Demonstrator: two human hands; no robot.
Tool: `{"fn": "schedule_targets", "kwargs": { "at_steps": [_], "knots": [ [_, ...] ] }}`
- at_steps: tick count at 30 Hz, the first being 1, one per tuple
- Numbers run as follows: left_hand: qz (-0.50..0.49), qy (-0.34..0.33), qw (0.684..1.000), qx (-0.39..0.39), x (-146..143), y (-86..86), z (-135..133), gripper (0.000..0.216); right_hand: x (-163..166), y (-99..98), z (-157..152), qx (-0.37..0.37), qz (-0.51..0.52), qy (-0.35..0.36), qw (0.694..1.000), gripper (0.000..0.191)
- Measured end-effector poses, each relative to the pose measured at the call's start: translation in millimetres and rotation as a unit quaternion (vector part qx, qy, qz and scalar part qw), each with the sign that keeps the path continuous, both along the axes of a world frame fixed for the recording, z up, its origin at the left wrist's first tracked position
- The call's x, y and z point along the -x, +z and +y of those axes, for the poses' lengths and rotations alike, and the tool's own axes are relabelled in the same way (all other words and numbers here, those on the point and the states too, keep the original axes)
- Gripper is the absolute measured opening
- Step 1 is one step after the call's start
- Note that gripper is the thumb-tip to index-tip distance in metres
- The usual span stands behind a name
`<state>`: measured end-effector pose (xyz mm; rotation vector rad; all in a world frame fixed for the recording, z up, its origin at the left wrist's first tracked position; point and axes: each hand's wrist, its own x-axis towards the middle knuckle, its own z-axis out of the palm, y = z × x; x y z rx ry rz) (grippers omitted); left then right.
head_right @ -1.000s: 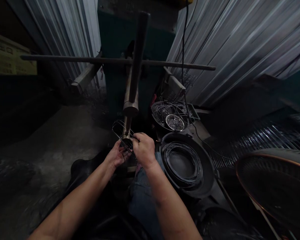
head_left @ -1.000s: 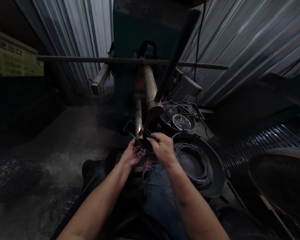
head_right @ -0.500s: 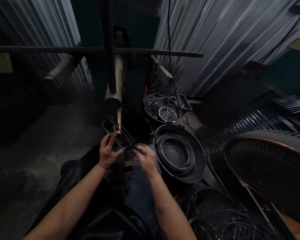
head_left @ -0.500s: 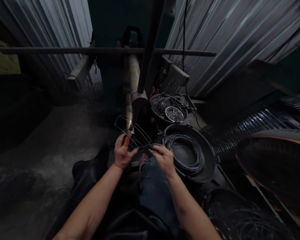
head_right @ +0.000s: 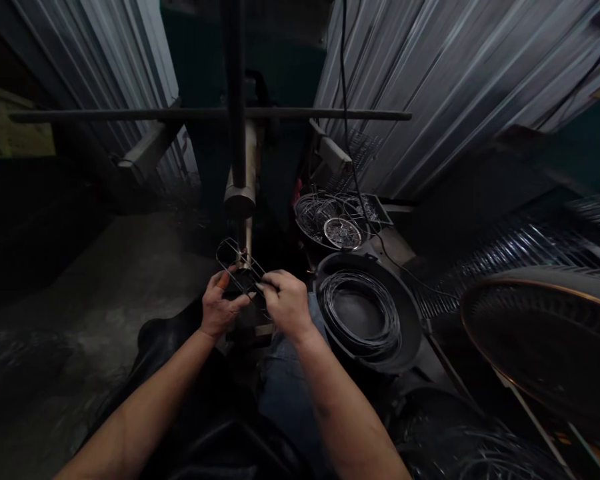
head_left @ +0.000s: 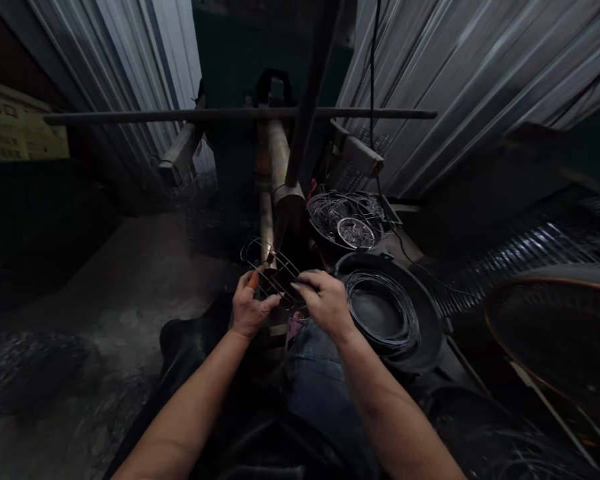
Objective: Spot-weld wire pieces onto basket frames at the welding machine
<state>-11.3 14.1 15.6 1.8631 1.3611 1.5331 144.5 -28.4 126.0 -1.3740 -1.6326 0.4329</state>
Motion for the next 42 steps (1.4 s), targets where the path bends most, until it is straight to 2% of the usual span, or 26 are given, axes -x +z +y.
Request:
{"fn": "schedule_targets", "kwargs": {
  "at_steps": [3,7,12,15,19,22,24,27,33,38,42],
  "knots": [
    [-0.026,0.008,0.999,0.025,3,1.3,9,0.06,8,9.2,21,0.02,-0.035,-0.01,0.999,0.012],
    [-0.045,0.005,0.998,0.053,6,4.1,15,0.059,14,10.8,35,0.038,-0.053,-0.023,0.998,0.013],
    [-0.056,-0.01,0.996,0.069,7,9.4,12,0.058,14,10.3,31,0.044,-0.025,-0.013,0.999,0.011],
    [-0.104,-0.04,0.989,0.102,5,7.4,9,0.06,2,5.8,19,0.045,0.029,0.008,0.999,0.01],
    [-0.222,-0.067,0.956,0.179,3,4.7,7,0.068,-25,-6.1,-5,0.083,0.086,-0.005,0.993,0.013],
    [-0.315,-0.066,0.914,0.247,3,9.8,6,0.07,-34,-10.4,-15,0.113,0.066,0.03,0.991,0.012],
    [-0.334,-0.049,0.902,0.27,4,14.8,6,0.072,-31,-8.5,-14,0.116,0.05,0.061,0.99,0.012],
    [-0.346,-0.034,0.896,0.277,7,19.1,8,0.071,-23,-1.9,-4,0.113,0.05,0.078,0.989,0.012],
    [-0.371,-0.077,0.88,0.286,12,15.6,13,0.061,-18,5.4,16,0.145,0.051,0.082,0.985,0.008],
    [-0.376,-0.052,0.881,0.283,12,16.7,13,0.063,-16,4.3,15,0.114,0.006,0.077,0.99,0.006],
    [-0.398,-0.049,0.869,0.288,9,18.4,13,0.069,-14,2.7,12,0.106,0.005,0.069,0.992,0.009]
  ]
}}
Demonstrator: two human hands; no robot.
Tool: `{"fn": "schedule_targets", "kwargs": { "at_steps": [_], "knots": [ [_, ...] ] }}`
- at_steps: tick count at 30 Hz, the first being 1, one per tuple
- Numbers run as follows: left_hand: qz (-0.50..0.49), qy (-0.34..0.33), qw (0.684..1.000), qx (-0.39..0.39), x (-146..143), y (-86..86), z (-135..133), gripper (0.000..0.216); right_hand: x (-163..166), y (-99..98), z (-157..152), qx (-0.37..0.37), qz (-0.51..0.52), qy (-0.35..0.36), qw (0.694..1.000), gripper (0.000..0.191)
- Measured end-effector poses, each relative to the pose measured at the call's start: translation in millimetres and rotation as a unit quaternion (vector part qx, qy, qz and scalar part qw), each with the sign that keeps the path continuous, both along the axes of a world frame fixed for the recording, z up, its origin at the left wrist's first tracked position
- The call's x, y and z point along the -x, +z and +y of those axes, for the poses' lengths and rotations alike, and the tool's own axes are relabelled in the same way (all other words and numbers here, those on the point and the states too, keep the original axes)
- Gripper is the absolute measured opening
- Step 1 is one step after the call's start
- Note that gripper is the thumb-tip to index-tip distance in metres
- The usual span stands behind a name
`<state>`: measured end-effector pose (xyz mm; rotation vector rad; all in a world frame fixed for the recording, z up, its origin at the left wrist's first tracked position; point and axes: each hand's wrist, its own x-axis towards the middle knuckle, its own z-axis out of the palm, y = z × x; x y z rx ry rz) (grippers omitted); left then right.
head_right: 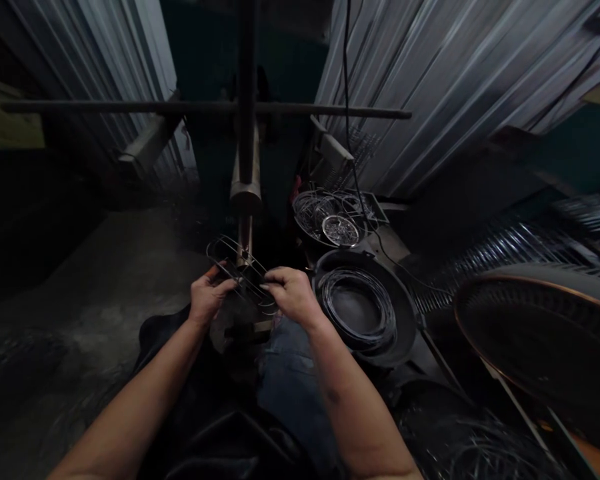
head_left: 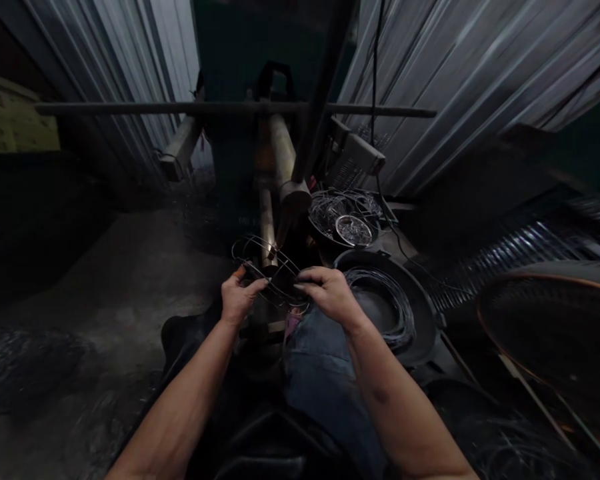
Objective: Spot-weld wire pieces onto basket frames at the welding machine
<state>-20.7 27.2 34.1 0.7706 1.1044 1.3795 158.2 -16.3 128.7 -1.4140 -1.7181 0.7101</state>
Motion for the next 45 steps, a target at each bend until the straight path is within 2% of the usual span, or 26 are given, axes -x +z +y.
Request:
{"fn": "schedule_targets", "kwargs": {
  "at_steps": [14,19,23,27,31,33,37,41,45],
  "knots": [
    [-0.041,0.024,0.999,0.014,-5,-2.4,19,0.058,7,14.0,31,0.007,-0.035,0.006,0.999,0.011],
    [-0.052,-0.013,0.999,0.007,-8,-1.8,12,0.055,8,14.2,29,0.017,-0.015,-0.001,1.0,0.012],
    [-0.073,-0.016,0.997,0.012,-8,-1.3,9,0.051,0,15.5,19,0.007,0.02,0.016,1.0,0.015],
    [-0.105,-0.027,0.992,0.064,1,-6.0,9,0.046,-13,15.0,8,0.016,0.075,0.018,0.997,0.017],
    [-0.14,-0.03,0.98,0.139,10,-9.6,8,0.043,-13,13.7,6,0.051,0.06,0.048,0.996,0.014],
    [-0.141,-0.025,0.977,0.16,12,-10.5,8,0.042,-9,15.0,7,0.04,0.049,0.039,0.997,0.014],
    [-0.152,-0.025,0.973,0.173,13,-12.2,8,0.039,0,20.2,8,0.013,0.0,0.039,0.999,0.009],
    [-0.152,-0.032,0.972,0.179,12,-13.8,7,0.033,5,20.2,10,0.037,-0.035,0.063,0.997,0.01],
    [-0.157,-0.037,0.97,0.184,10,-12.7,6,0.032,7,16.2,15,0.065,-0.013,0.049,0.997,0.009]
  ]
}}
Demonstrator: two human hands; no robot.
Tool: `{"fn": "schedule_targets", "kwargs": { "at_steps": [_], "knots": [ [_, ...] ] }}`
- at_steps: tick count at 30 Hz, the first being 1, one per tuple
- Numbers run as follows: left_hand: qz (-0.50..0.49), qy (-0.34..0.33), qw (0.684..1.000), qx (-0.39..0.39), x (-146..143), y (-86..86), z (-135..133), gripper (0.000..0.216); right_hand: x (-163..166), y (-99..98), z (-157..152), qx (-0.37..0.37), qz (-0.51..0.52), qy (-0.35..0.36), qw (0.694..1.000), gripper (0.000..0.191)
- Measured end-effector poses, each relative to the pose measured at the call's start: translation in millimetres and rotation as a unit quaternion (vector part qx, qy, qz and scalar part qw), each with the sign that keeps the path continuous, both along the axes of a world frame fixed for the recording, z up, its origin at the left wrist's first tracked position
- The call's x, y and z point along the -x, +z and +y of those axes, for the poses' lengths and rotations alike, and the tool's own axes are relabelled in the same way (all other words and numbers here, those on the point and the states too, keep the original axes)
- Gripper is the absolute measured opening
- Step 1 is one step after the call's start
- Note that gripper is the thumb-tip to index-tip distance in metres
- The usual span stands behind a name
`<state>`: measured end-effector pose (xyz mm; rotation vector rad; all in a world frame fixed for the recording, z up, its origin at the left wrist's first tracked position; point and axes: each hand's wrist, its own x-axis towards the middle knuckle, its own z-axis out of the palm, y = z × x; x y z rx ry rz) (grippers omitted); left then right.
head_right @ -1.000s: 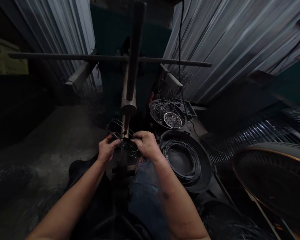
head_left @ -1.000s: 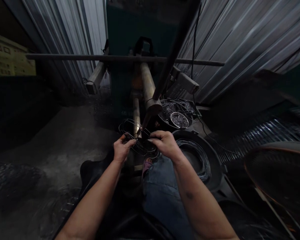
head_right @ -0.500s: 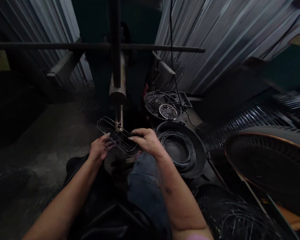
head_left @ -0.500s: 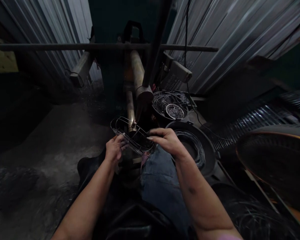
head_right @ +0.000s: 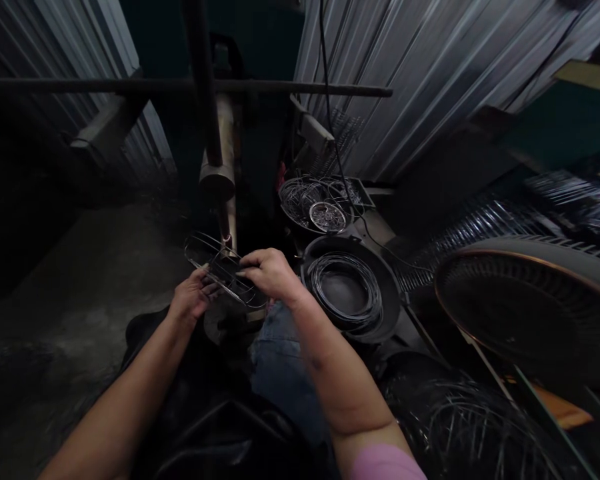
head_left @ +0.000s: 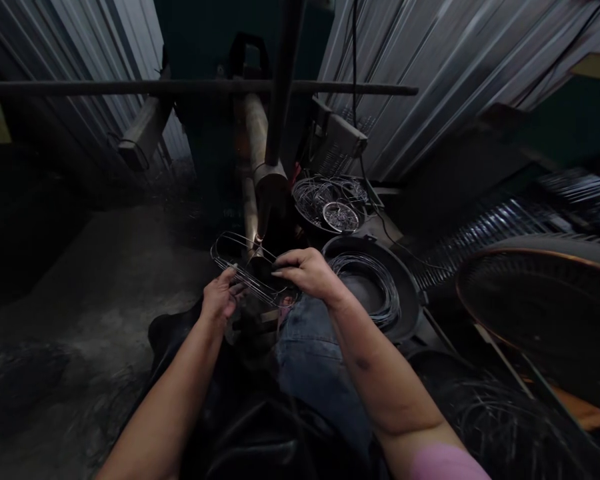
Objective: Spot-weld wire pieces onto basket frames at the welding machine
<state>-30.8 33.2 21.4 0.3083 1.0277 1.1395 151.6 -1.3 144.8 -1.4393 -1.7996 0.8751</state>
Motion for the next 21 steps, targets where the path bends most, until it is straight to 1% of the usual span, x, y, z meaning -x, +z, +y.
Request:
{"fn": "schedule_targets", "kwargs": {
  "at_steps": [5,11,17,21],
  "knots": [
    [-0.009,0.006,1.0,0.006,-2,2.7,1,0.031,-1,-1.3,4,0.016,0.018,0.001,1.0,0.009],
    [-0.009,0.031,0.999,-0.014,-4,1.2,1,0.038,-6,-6.2,-2,0.026,0.05,0.015,0.998,0.006],
    [-0.032,0.025,0.998,-0.044,-5,-1.2,5,0.04,-11,-7.5,-1,-0.006,0.049,0.013,0.999,0.009],
    [-0.033,0.02,0.998,-0.04,-10,-2.7,13,0.04,-11,-4.5,6,-0.022,0.042,0.003,0.999,0.009]
  ]
}}
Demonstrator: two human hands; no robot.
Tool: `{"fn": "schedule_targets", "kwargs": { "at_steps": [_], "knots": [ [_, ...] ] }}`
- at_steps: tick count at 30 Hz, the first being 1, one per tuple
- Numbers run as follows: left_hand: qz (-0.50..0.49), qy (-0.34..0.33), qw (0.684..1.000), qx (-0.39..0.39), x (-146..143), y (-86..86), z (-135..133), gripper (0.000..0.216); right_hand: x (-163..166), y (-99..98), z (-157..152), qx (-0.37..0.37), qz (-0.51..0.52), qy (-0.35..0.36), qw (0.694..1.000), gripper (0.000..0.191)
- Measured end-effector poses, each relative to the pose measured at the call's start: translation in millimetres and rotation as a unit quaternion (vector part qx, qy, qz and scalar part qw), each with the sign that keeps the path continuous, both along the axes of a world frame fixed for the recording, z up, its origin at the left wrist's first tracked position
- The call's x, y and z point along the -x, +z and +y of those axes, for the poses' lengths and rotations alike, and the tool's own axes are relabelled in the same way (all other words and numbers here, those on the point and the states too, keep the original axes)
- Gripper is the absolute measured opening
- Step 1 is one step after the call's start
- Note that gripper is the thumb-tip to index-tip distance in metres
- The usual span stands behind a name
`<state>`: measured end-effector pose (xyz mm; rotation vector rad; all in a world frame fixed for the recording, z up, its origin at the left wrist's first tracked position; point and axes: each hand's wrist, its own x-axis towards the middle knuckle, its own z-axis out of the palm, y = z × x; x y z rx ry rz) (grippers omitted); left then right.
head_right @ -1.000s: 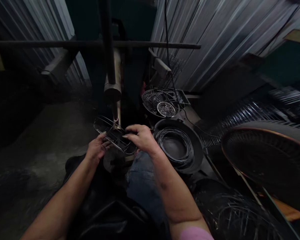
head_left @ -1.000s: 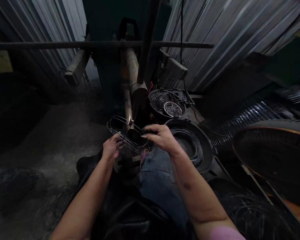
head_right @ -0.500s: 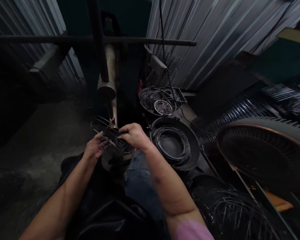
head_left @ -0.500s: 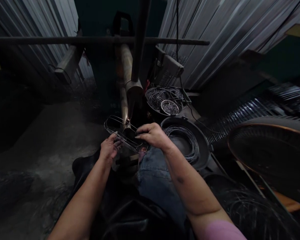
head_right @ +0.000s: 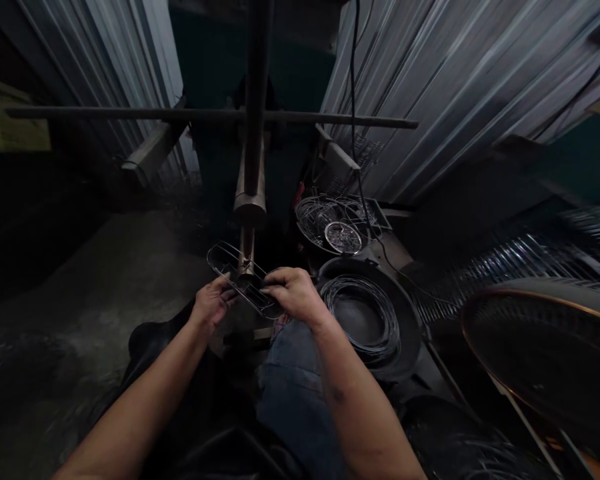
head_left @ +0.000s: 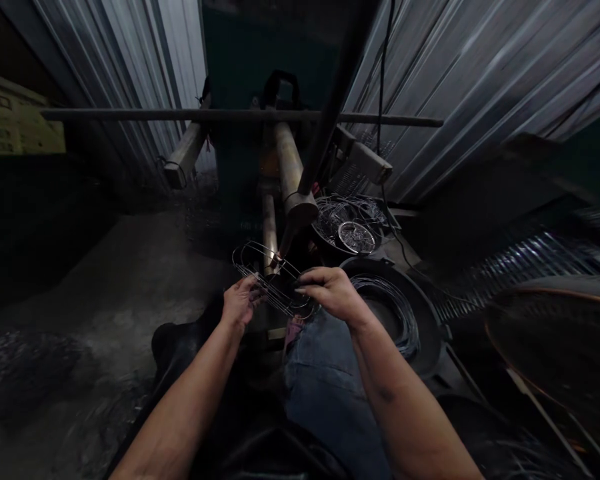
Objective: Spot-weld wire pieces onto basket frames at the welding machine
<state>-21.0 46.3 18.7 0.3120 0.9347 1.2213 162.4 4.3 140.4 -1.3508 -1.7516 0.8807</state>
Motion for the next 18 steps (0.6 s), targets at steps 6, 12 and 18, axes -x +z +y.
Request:
{"fn": "schedule_targets", "kwargs": {
  "at_steps": [6,12,18],
  "knots": [
    [-0.005,0.004,0.999,0.032,-7,-0.6,5,0.038,-1,2.1,15,0.033,-0.017,-0.025,0.999,0.012],
    [-0.001,-0.001,0.999,0.05,-7,3.0,3,0.033,2,5.0,18,0.036,-0.027,-0.035,0.998,0.014],
    [0.002,-0.018,0.998,0.068,-6,6.7,-2,0.026,-7,-2.7,7,0.026,0.098,-0.068,0.993,0.033]
  ]
}}
